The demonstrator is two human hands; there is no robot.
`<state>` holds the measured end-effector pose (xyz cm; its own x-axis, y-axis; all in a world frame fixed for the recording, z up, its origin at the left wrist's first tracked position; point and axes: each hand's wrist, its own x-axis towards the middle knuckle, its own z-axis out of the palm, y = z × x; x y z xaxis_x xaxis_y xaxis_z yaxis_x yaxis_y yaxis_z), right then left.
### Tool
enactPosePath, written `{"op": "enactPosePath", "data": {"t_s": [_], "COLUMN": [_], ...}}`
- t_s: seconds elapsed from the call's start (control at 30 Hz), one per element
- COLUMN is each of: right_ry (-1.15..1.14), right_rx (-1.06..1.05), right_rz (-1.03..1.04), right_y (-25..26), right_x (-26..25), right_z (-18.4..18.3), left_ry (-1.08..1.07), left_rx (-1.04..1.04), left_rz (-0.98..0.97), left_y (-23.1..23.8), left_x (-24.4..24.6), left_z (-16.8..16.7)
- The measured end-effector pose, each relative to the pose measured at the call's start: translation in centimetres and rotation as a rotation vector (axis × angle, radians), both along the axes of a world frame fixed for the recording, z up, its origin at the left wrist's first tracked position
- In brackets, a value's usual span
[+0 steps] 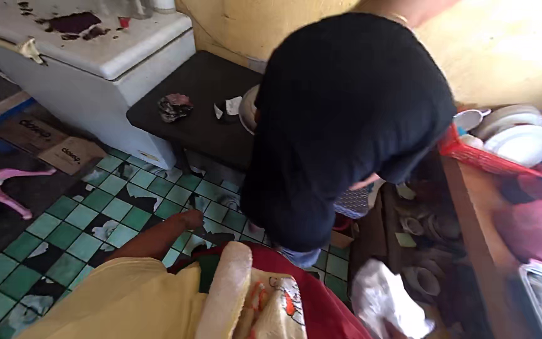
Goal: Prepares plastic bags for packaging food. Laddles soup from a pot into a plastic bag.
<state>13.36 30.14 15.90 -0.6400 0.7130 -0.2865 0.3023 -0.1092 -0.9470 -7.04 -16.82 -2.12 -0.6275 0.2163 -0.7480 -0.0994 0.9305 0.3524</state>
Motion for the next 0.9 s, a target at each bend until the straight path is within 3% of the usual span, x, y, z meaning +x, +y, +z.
{"op": "enactPosePath", "data": {"t_s": [0.17, 0.27, 0.33, 0.4, 0.47, 0.53, 0.63, 0.73, 0.8, 0.9], "right_ry": [0.434, 0.496, 0.42, 0.284, 0.163, 0.049, -0.099, -0.009, 0.101, 0.329], "right_rx": [-0.117, -0.04, 0.139, 0.514, 0.849, 1.007, 0.959, 0.781, 0.668, 0.746], "right_rz": [0.739, 1.066, 1.021, 0.918, 0.866, 0.908, 1.144, 1.317, 1.204, 0.702], "right_y": [-11.9, -20.0, -24.1, -26.8, -28.7, -30.2, -31.8, -30.6, -28.7, -25.0], "right_x": [-10.2, -17.7, -20.8, -22.6, -24.0, -25.5, -27.7, -30.2, -31.6, -33.5], "right_z": [2.0, 2.5, 1.8, 1.2, 1.1, 1.3, 1.1, -0.2, -0.5, -1.3], "left_ry": [0.075, -0.021, -0.053, -0.022, -0.061, -0.191, -0.251, -0.199, -0.208, -0.271], "left_rx": [0.221, 0.384, 0.46, 0.595, 0.844, 1.11, 1.271, 1.274, 1.233, 1.242], "left_rz": [0.163, 0.277, 0.277, 0.233, 0.244, 0.32, 0.455, 0.717, 0.852, 0.882], "left_y": [-6.7, -8.3, -8.6, -8.4, -7.4, -5.5, -1.5, 1.4, 2.6, 4.6], "left_x": [-3.0, -3.1, -3.5, -4.2, -5.2, -6.6, -9.5, -12.8, -15.4, -19.0], "left_z": [-0.3, 1.8, 4.8, 8.0, 11.3, 14.0, 15.0, 15.1, 14.7, 14.1]}}
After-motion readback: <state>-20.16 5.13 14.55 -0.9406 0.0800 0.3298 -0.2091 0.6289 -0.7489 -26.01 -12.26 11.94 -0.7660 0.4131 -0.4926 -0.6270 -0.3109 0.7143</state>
